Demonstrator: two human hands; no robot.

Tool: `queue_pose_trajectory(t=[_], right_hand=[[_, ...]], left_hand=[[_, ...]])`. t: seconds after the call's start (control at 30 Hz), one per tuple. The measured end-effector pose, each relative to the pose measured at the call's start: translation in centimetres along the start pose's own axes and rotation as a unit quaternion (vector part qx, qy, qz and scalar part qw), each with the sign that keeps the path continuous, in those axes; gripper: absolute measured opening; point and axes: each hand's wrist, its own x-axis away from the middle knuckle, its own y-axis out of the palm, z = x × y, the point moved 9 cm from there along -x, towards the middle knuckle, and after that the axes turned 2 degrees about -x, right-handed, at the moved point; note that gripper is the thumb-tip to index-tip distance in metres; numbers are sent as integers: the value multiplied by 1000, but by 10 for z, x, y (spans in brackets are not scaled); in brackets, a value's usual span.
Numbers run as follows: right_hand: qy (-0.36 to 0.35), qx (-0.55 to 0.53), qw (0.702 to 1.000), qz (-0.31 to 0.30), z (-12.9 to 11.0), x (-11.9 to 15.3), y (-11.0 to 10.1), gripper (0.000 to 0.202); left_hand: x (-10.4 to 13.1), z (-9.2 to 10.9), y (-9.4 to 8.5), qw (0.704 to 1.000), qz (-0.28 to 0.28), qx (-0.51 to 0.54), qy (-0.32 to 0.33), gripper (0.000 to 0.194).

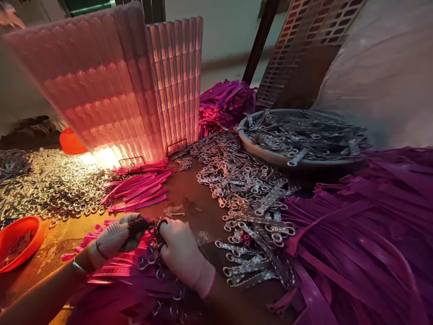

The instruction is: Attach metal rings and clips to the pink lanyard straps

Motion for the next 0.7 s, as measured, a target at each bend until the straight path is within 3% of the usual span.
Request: queue_pose_trajectory(t=[0.1, 0.2, 0.27, 0.37, 0.43, 0.57, 0.7], right_hand=[[-53, 100, 994, -4, -31, 1, 9, 20], [-116, 157, 980, 34, -58, 8, 8, 19], [-142, 175, 973, 56, -68, 12, 5, 20], [-171, 190, 966, 36, -77, 14, 7, 20], [-185, 191, 964, 2, -79, 14, 13, 18], [-156, 181, 970, -34, -74, 13, 22, 14], [-71, 170, 978, -94, -69, 8, 24, 21]], left_hand=[[27, 1, -1, 998, 40, -45, 28, 41], [48, 22, -4, 971, 100, -170, 133, 35], [59, 30, -2, 956, 105, -208, 181, 33], [64, 18, -1, 969, 64, -183, 154, 39], [67, 9, -4, 966, 69, -193, 156, 37], [68, -4, -2, 943, 83, -256, 197, 20], [64, -18, -3, 966, 88, -170, 172, 17]])
